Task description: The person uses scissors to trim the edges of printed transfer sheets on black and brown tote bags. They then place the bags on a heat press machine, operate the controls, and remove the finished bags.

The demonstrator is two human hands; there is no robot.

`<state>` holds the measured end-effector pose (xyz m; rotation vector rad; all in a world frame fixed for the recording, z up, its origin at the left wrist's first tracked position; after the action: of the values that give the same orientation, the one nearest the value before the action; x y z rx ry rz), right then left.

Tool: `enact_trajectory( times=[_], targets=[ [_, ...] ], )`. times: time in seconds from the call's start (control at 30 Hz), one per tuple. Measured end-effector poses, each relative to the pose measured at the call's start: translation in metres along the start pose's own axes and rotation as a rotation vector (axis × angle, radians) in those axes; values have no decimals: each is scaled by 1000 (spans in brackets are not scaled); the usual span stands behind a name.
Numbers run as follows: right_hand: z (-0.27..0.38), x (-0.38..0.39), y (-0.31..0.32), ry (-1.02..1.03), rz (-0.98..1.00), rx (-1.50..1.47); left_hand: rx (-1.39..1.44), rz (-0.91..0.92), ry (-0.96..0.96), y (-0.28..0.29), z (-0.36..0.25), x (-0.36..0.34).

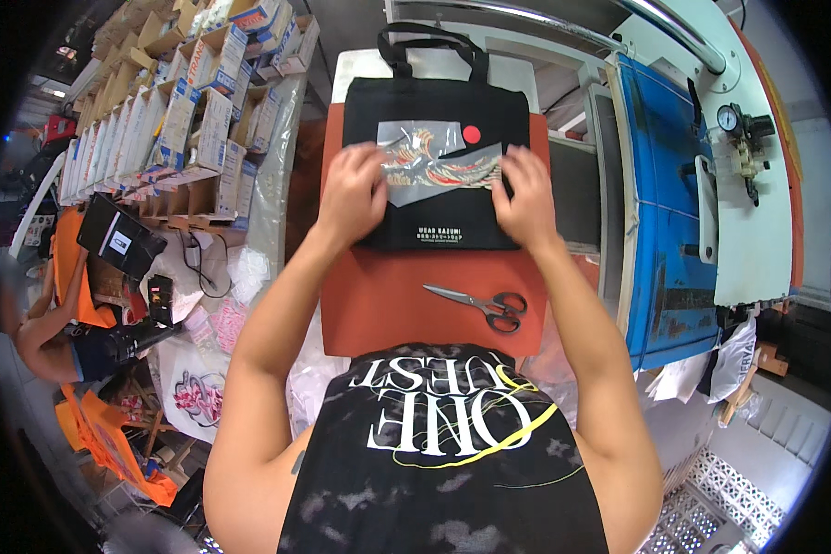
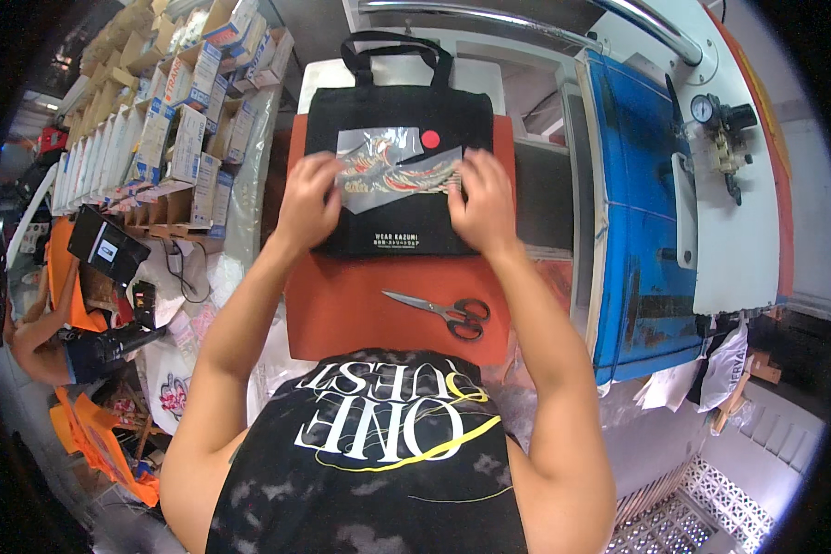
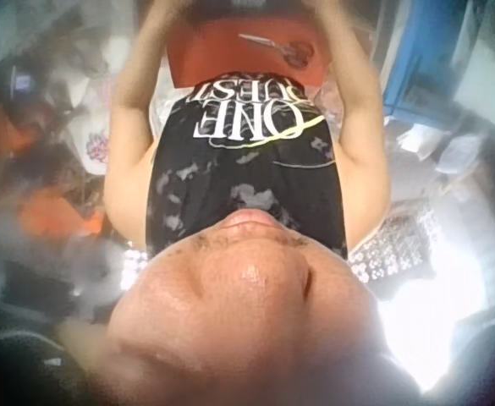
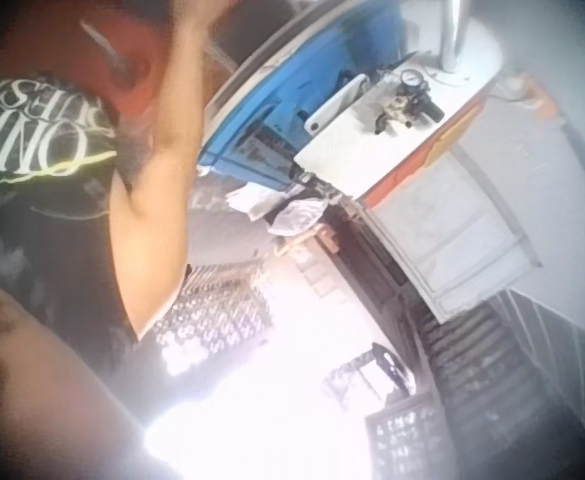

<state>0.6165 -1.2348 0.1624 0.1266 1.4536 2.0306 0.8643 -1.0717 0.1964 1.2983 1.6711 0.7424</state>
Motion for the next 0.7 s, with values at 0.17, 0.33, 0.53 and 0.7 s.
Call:
enact_trajectory(
  times=[0.17,0.33,0.53,0.7],
  targets=[
    [82,101,31,51,199,-7,6,226,-65,-4,-64,73],
    [111,143,20,-83,297,55,-16,209,-80,-14,-58,82],
    [110,147,14,24,379,106,-80,35,251,-28,-20,74],
    [108,153,18,-112,369,58,-238,93,328,-48,-10,76]
  ],
)
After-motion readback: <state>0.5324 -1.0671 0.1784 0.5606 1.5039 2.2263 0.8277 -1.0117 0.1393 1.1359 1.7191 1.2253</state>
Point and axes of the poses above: each hand's wrist, its own x-axis away from the middle knuckle, its own y-axis out of the back of the hand, z = x × y, the point moved 2 cm from there along -x, towards the middle knuckle, and after that the axes turned 13 degrees about z, right-handed, at the moved point
